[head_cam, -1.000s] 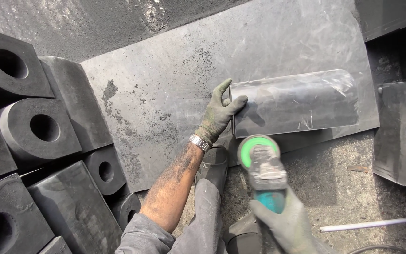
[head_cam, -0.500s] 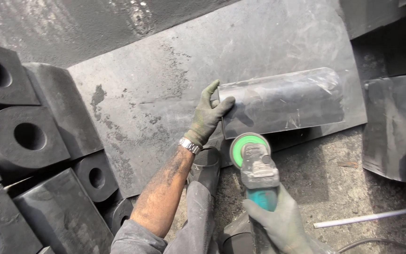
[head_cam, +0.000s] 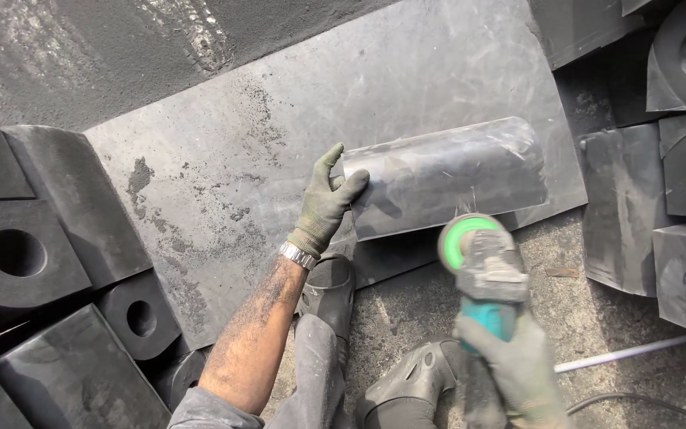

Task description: Grind the surface and edges of large black rubber blocks using an angle grinder.

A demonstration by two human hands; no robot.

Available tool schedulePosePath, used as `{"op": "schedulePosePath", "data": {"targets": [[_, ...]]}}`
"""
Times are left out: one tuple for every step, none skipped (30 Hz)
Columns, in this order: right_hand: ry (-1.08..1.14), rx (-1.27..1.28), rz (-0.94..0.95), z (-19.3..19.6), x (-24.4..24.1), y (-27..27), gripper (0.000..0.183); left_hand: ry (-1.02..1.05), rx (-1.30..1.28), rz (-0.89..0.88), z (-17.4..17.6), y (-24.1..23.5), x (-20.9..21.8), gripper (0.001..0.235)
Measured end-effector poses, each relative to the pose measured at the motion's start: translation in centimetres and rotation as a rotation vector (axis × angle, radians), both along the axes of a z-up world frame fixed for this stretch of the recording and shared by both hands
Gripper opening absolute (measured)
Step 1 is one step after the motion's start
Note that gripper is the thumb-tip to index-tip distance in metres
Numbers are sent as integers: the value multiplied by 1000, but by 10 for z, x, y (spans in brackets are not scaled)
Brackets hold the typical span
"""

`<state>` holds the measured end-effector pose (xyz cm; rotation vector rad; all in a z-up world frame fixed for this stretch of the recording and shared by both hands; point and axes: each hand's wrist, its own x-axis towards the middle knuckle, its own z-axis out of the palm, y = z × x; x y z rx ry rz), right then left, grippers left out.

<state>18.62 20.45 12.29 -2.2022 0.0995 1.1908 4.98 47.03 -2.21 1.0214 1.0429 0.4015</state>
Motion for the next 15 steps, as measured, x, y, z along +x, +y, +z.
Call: {"op": "schedulePosePath", "data": {"targets": [[1, 1, -2, 3, -8, 7, 51, 1, 1, -2, 1, 0, 0, 93], [31, -8, 70, 5, -17, 15, 54, -28, -19, 7, 1, 0, 0, 94], [62, -17, 143, 7, -25, 22, 57, -56, -39, 17, 2, 1, 0, 95], [64, -17, 137, 9, -31, 26, 57, -54, -39, 11, 1, 1, 0, 95], [118, -2, 175, 10, -36, 31, 58, -14, -40, 3, -1, 0, 0, 94], [173, 13, 214, 12, -42, 36, 60, 25, -39, -3, -2, 1, -1, 94], [174, 14, 210, 14, -40, 38, 60, 27, -38, -7, -1, 0, -2, 94], [157, -12, 239, 17, -37, 39, 60, -8, -24, 4, -1, -1, -2, 94], [141, -38, 268, 20, -35, 40, 60, -43, -10, 16, 0, -1, -2, 94], [137, -38, 266, 15, -25, 32, 60, -47, -9, 14, 3, 0, 0, 94], [106, -33, 207, 11, -16, 24, 59, -29, -15, 9, 6, 1, 1, 93], [79, -32, 149, 7, -8, 15, 57, -9, -24, 5, 10, 1, 0, 93], [79, -35, 147, 6, 4, 6, 57, -9, -27, 3, 8, -1, -1, 93], [65, 0, 39, 5, 17, -2, 53, 5, -12, 8, 6, -1, -1, 93], [51, 35, -69, 5, 30, -11, 50, 20, 2, 13, 5, -2, 0, 92]]}}
